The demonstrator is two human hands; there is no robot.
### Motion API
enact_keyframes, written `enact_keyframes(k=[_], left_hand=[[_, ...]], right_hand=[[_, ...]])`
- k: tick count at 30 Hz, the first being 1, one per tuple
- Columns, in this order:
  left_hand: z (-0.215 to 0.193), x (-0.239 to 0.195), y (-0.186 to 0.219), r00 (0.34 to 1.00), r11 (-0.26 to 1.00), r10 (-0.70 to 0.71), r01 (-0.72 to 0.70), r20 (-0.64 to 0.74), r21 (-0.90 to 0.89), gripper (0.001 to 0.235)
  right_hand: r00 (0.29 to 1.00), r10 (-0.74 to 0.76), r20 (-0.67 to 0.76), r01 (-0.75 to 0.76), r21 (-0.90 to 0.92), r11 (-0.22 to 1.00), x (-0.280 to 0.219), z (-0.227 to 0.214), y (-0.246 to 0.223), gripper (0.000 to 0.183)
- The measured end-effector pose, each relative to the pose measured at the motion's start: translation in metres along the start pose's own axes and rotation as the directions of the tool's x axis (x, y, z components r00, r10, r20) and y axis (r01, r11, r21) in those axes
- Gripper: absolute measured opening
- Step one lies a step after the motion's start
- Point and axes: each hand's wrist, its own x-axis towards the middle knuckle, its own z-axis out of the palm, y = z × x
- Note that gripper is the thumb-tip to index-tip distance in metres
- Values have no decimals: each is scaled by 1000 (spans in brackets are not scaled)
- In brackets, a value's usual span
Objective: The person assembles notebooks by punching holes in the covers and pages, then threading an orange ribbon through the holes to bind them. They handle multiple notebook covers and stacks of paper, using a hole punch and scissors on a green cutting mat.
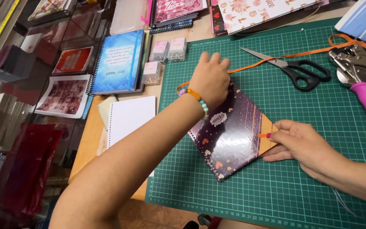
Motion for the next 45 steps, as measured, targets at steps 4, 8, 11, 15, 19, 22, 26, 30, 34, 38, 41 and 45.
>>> enact_keyframes(k=[4, 8, 11, 15, 19, 22, 26, 30, 34, 38, 41, 45], left_hand=[[21, 9, -4, 982, 954, -135, 165, 131, -250, 36], [23, 0, -4, 916, 677, -334, 397, 222, -619, 42], [24, -4, -3, 895, 595, -359, 438, 265, -674, 45], [41, -2, -6, 920, 695, -297, 392, 255, -603, 23], [40, 5, 15, 956, 890, -241, 285, 166, -354, 31], [53, 18, 25, 906, 873, -369, 415, 209, -256, 35], [64, 28, 30, 954, 952, -286, 293, 93, -83, 35], [65, 20, 26, 988, 992, -95, 84, -119, -98, 34], [81, -2, 23, 955, 986, -152, 129, -254, -106, 33], [86, -19, 30, 853, 979, -200, 152, -483, -136, 18], [86, -26, 29, 788, 976, -214, 156, -577, -150, 21], [67, -34, 23, 762, 974, -226, 166, -608, -154, 14]], right_hand=[[1000, 7, -3, -7, 3, 1000, -3, 2, -2, 10], [1000, 21, -21, -21, -7, 1000, -5, 4, -9, 10], [999, 34, -25, -34, -11, 999, -3, 3, -7, 10], [999, 27, -31, -27, -8, 1000, -2, 3, -7, 11], [1000, 16, -13, -16, -10, 1000, 1, 0, -1, 11], [1000, -9, -1, 9, -7, 1000, 1, 1, 0, 9], [1000, 4, -17, -4, 0, 1000, -4, 4, -5, 11], [1000, -6, -3, 6, 6, 1000, 1, -1, 0, 10], [1000, 17, -14, -17, 7, 1000, -4, 4, -4, 10], [999, 30, -19, -29, 28, 999, -13, 5, -12, 14], [999, 28, -37, -26, 47, 999, -14, 6, -10, 18], [996, -88, -24, 90, 94, 991, 5, -5, 18, 20]])
